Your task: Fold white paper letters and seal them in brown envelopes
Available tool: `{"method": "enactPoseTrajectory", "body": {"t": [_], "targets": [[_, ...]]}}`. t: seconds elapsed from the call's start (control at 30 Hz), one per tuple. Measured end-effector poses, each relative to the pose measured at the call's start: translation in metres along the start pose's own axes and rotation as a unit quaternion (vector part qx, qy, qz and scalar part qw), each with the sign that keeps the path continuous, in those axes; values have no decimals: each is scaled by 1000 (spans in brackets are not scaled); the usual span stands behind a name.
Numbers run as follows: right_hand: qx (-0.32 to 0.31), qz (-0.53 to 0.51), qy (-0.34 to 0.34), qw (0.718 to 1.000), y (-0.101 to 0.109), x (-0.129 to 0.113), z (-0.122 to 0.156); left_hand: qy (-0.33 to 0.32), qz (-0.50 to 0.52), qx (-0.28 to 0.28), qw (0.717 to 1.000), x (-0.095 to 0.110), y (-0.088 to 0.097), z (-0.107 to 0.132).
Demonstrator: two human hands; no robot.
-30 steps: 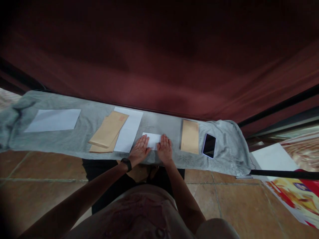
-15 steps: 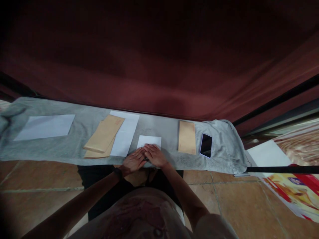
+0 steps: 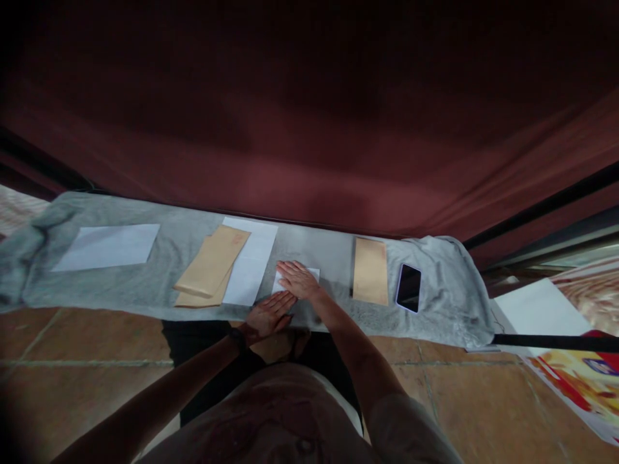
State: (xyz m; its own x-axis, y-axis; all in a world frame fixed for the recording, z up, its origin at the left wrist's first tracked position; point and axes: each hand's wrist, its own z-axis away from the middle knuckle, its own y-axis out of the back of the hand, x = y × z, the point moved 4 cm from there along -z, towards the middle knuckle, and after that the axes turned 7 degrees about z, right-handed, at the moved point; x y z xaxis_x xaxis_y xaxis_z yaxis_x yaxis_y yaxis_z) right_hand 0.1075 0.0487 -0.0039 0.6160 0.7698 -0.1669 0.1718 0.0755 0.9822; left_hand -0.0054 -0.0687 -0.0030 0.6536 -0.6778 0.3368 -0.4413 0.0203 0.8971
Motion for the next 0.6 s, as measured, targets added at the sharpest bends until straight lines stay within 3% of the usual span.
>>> {"method": "enactPoseTrajectory", "body": {"t": [0.17,0.27,0.43,0.6], "targets": [[25,2,-28,999,1,-9,14,6,-2,-23,1000,-1,0,0],[49,-13,-30,998,4,-21,48,17,-5,-29,999,0,0,1],[82,-32,-104,991,9,-26,110,38,-7,-46,998,6,0,-6],[94,-54,-110,988,11,-28,139,34,-12,-92,995,6,-2,-33]]}}
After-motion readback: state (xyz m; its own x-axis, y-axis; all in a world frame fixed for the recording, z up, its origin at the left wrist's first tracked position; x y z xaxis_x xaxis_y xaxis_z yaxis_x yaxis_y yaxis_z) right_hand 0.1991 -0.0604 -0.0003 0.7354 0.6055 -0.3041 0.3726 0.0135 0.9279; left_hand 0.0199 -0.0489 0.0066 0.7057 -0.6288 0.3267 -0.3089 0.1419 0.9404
